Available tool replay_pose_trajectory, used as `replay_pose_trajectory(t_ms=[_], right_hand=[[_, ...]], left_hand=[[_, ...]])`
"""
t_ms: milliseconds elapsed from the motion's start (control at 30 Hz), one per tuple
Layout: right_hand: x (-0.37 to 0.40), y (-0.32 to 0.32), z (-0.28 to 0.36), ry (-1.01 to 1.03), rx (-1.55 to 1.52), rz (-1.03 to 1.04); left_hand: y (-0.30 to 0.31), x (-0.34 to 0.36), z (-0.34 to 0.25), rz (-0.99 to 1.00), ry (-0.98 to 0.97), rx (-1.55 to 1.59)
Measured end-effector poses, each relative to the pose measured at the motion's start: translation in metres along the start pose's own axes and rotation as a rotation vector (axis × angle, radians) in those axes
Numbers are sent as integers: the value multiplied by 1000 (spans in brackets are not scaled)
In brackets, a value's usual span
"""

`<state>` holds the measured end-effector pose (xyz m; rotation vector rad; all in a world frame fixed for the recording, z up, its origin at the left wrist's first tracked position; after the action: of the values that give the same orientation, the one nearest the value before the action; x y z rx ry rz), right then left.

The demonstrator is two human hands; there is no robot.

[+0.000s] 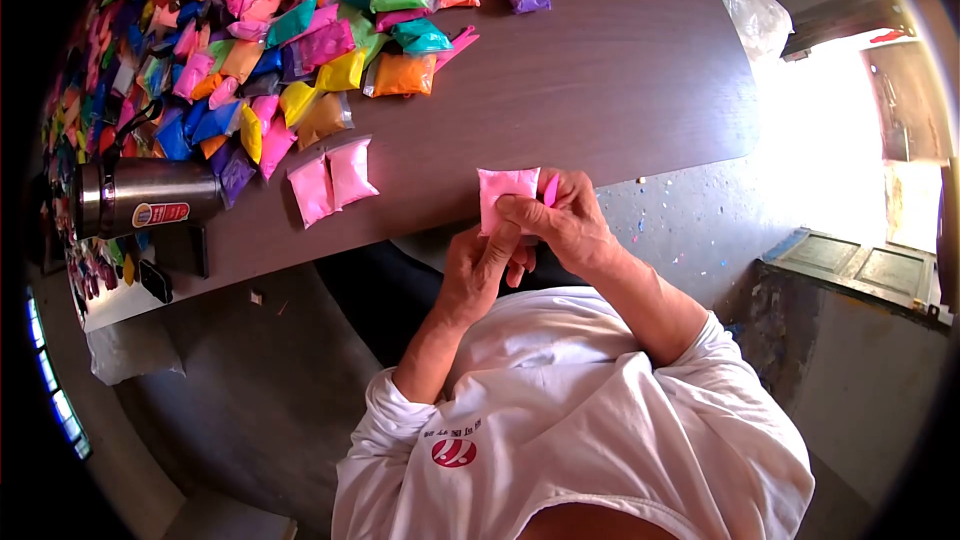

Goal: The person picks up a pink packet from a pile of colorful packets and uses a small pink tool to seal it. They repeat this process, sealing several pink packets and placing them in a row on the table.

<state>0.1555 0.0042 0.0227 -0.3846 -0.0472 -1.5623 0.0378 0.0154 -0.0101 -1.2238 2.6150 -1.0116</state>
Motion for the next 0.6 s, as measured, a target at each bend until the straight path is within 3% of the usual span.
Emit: replay_pose_trajectory(t_ms=[600], right_hand=[[-2,8,-7,81,-54,-36]], left_hand=[[-3,1,6,33,57,-32]])
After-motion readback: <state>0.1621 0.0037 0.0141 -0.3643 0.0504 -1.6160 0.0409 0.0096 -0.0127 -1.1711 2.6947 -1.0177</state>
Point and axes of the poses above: each hand's wrist, its own x-axis away from the middle knuckle, its own y-axis out of the back of the hand, z = x × y, the point moved 4 cm from there along -x, towards the middle knuckle, and after that the axes turned 14 degrees about x, right-handed, at the moved point
